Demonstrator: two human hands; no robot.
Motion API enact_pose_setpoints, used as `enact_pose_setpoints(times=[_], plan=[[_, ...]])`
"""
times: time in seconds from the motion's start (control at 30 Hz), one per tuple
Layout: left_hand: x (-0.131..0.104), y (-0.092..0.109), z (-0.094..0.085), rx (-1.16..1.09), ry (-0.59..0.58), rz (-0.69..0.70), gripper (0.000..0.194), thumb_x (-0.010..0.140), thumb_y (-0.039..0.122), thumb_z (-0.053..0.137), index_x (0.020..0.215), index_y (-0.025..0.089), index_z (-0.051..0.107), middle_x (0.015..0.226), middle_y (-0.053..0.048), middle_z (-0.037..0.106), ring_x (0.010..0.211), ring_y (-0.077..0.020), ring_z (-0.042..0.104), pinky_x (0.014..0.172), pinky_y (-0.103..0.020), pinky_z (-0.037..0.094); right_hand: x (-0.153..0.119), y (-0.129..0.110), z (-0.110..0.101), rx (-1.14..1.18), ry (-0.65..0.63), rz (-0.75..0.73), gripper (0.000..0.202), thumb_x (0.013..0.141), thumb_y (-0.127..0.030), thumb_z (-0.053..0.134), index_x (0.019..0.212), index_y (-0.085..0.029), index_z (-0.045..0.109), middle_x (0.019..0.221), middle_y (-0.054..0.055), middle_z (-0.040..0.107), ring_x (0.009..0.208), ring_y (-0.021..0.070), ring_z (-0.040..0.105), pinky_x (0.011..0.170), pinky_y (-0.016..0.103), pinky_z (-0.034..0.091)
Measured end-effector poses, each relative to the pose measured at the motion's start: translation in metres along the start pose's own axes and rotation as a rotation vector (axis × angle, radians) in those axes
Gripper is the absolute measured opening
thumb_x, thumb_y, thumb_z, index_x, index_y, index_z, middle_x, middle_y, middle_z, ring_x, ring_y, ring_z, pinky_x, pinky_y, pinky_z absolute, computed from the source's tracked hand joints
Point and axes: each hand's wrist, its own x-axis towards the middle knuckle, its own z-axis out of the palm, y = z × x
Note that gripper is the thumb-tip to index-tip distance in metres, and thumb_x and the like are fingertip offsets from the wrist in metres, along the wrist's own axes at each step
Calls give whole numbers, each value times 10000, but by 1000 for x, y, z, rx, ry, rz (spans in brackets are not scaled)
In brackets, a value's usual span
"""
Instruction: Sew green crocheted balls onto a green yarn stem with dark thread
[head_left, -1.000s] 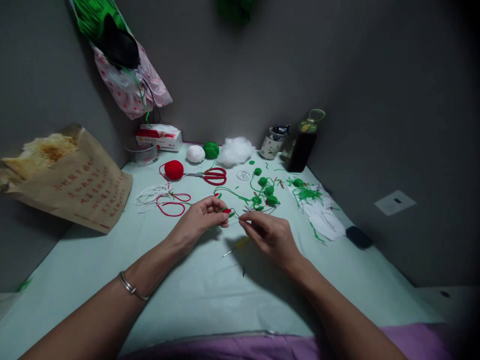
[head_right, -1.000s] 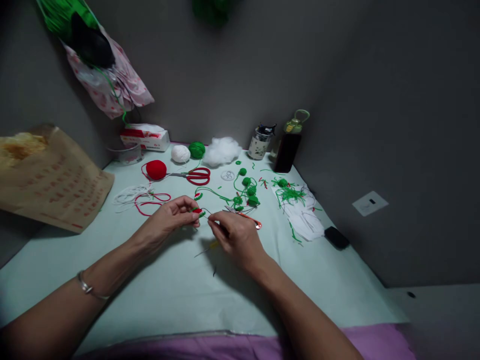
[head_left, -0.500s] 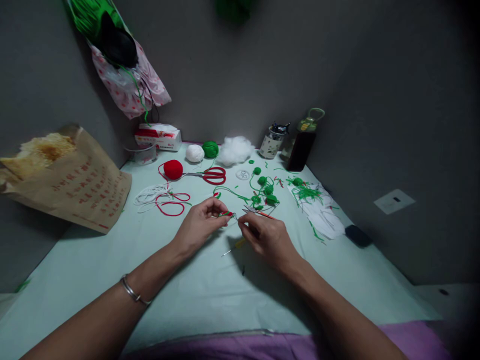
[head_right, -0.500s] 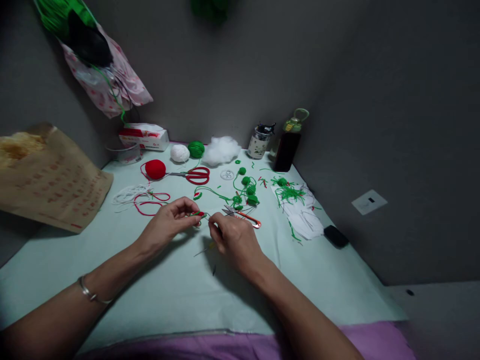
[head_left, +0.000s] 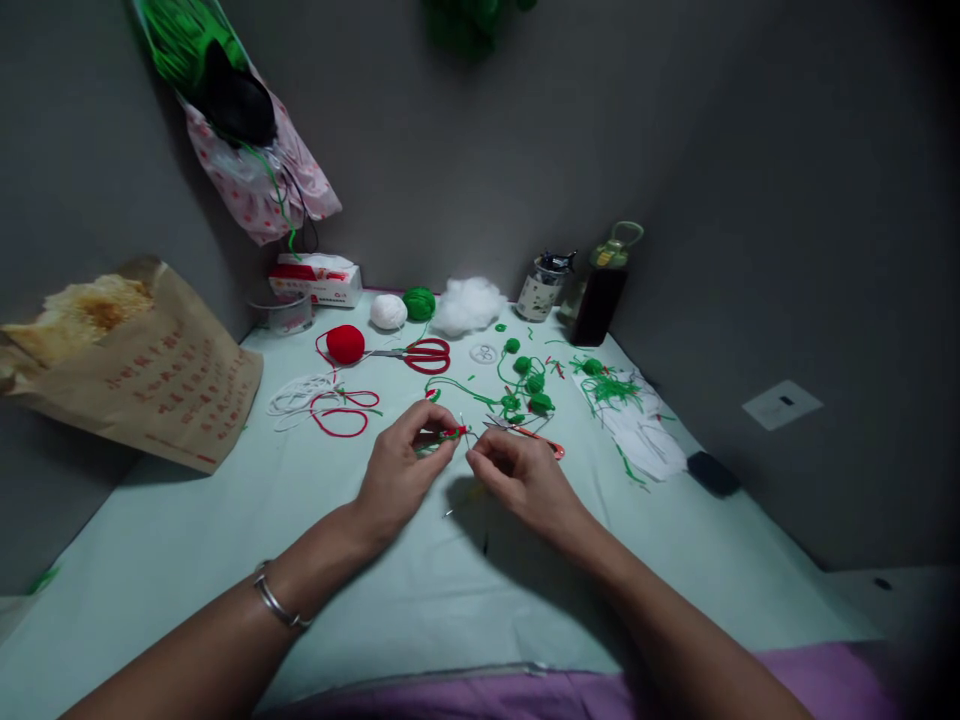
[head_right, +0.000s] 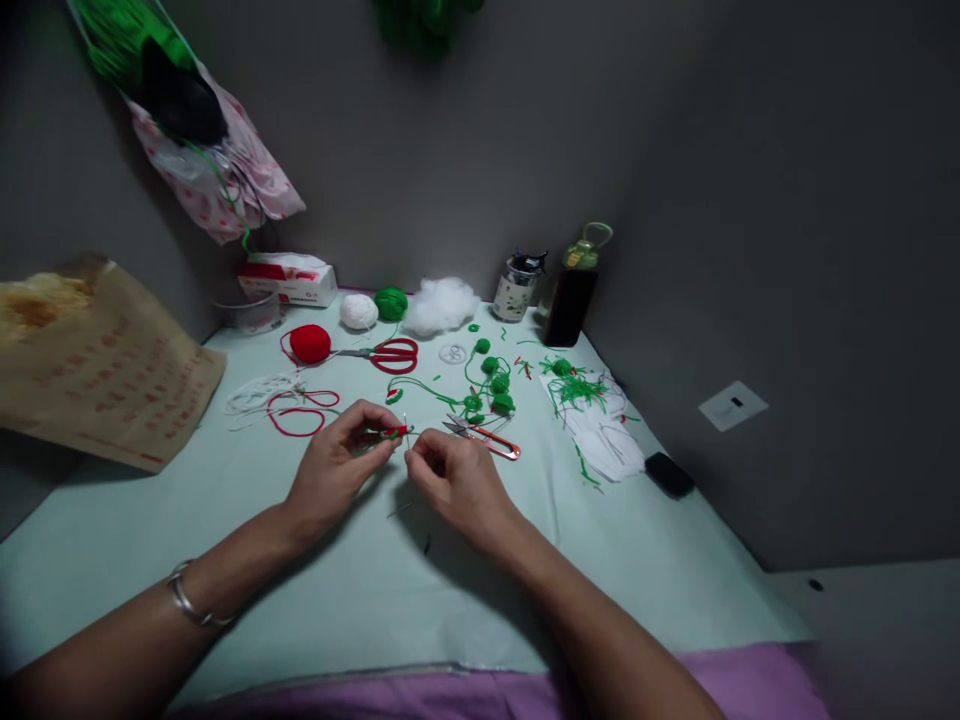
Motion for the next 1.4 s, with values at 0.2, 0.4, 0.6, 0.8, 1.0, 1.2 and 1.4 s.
enact_pose_setpoints(times=[0.2,0.4,0.6,0.8,1.0,1.2,1.4], plan=[[-9,4,0,90,-26,275,193,860,61,543,876,231,634,964,-63,656,967,-219,608,859,-360,482,2,1,-22,50,-40,-85,174,892,-267,612,746,-181,652,714,-3,598,607,109,481,555,230,358],[-12,5,-1,101,-104,343,239,873,37,536,921,239,656,956,-55,650,945,-203,609,838,-346,480,-2,-3,-40,145,40,-147,82,885,-276,669,869,-212,719,861,37,655,692,135,532,578,255,398],[-4,8,3,-215,-214,-94,73,826,141,655,856,206,669,880,-21,648,854,-168,621,794,-298,482,8,6,-34,503,17,13,125,868,-294,676,805,-187,688,825,26,663,632,99,510,534,212,406],[4,14,-4,-532,-327,-444,148,808,235,725,900,185,621,769,10,659,724,-125,638,727,-264,458,21,58,-104,947,535,349,184,726,-165,760,748,-142,579,633,-42,510,420,19,289,334,118,206],[8,19,-10,-628,-290,-479,228,785,283,762,906,183,596,742,7,659,663,-112,589,683,-259,441,16,87,-153,834,895,205,116,786,-138,642,753,-192,546,520,-97,384,413,36,277,370,98,242],[7,18,-8,-573,-265,-476,202,782,257,751,903,169,615,736,10,637,649,-113,568,653,-257,417,13,41,-79,543,293,141,150,809,-246,700,920,-159,751,630,-19,514,554,79,409,489,195,332],[7,15,-7,-555,-296,-459,175,796,258,735,889,158,625,732,14,609,654,-107,546,650,-250,406,8,7,-32,191,-110,-85,119,875,-266,659,860,-194,753,740,2,577,691,122,521,652,266,396]])
